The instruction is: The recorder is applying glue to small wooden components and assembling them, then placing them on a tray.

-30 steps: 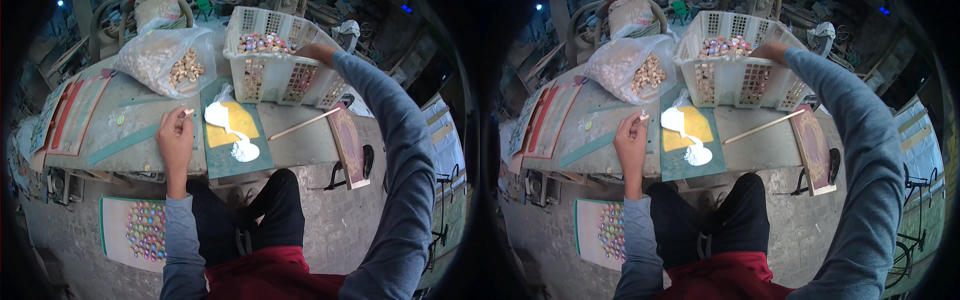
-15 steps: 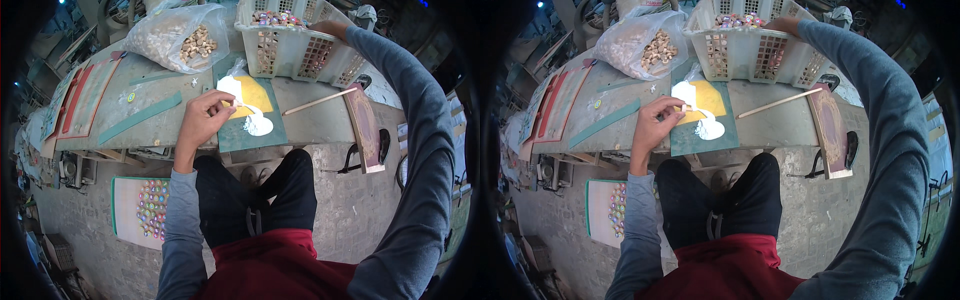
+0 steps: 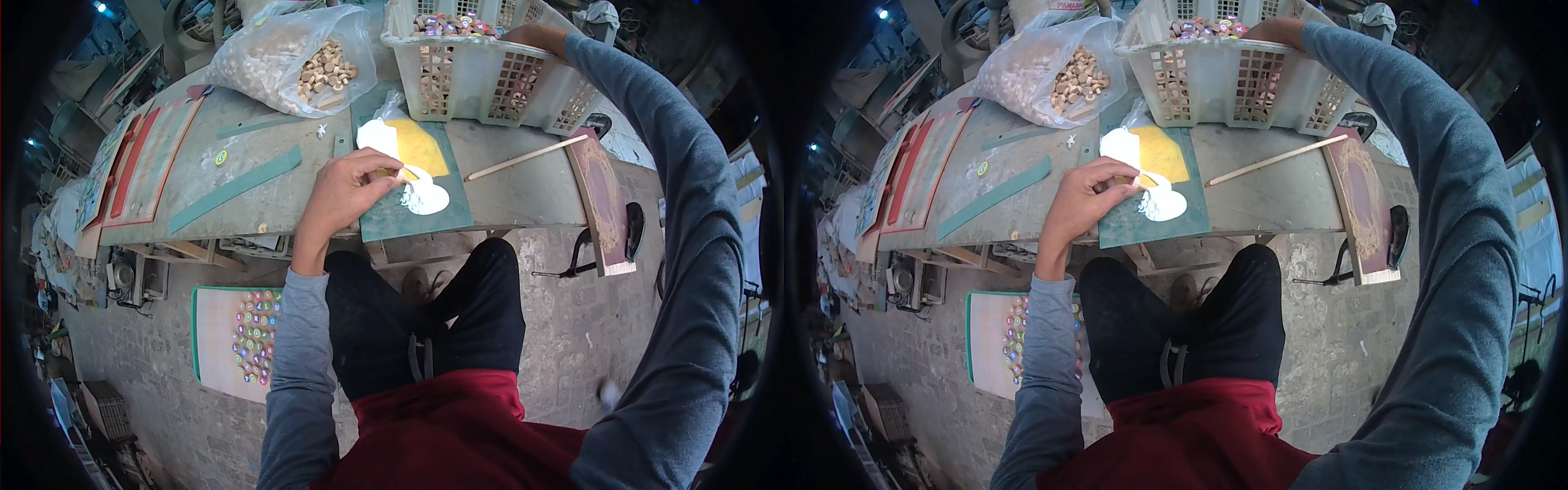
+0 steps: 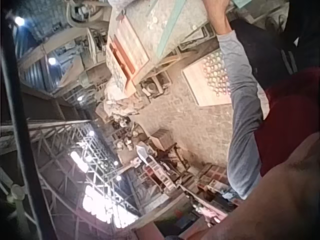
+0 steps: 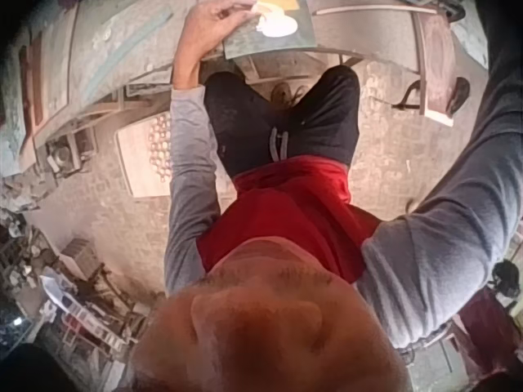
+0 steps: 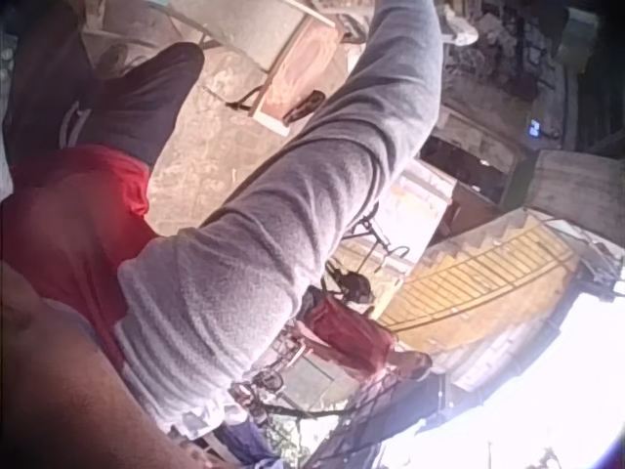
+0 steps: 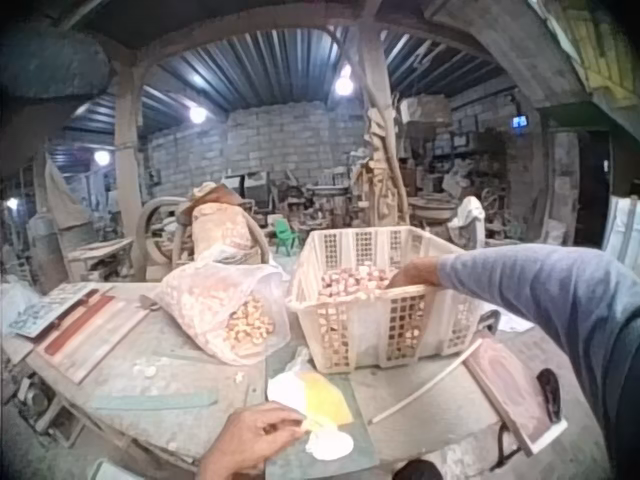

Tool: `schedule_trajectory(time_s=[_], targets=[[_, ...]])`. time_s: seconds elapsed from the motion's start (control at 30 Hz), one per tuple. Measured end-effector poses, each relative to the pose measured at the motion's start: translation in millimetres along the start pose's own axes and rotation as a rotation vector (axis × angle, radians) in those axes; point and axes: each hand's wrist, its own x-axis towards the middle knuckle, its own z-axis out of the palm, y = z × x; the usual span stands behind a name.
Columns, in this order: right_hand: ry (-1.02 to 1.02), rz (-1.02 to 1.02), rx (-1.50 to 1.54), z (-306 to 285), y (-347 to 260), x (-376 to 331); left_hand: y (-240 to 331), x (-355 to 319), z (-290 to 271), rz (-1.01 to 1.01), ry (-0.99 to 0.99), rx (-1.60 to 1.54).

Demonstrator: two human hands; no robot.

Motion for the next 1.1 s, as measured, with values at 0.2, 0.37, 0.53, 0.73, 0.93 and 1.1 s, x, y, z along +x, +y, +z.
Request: schedule_trajectory(time_s=[0.2, 0.37, 0.53, 0.73, 0.93, 1.1], targets=[[0.055, -0.096, -0.111, -58.1, 125.7, 28.7, 2.8, 9.1, 8.9, 0.058, -0.008, -0.013], [0.06, -0.184, -0.003, -47.8, 124.6, 89.6, 3.5, 11.2, 11.1, 0.052, -0.026, 0.0], [0.193, -0.149, -0.303, 15.4, 10.5, 70.4, -0.5, 0.5, 1.8, 0.022, 0.011, 0.019], [0.281, -0.178, -0.657, 17.3, -56.7, -22.6, -10.8, 0.0, -1.5, 0.037, 0.118, -0.196], [0.642, -0.271, 0.191, 17.5, -69.0, -95.4, -13.2, 0.8, -2.5, -0.025, 0.177, -0.55], [0.726, -0.612, 0.888, 12.6, -32.7, -149.5, -15.7, 2.6, -1.2, -0.026, 0.207, -0.513]])
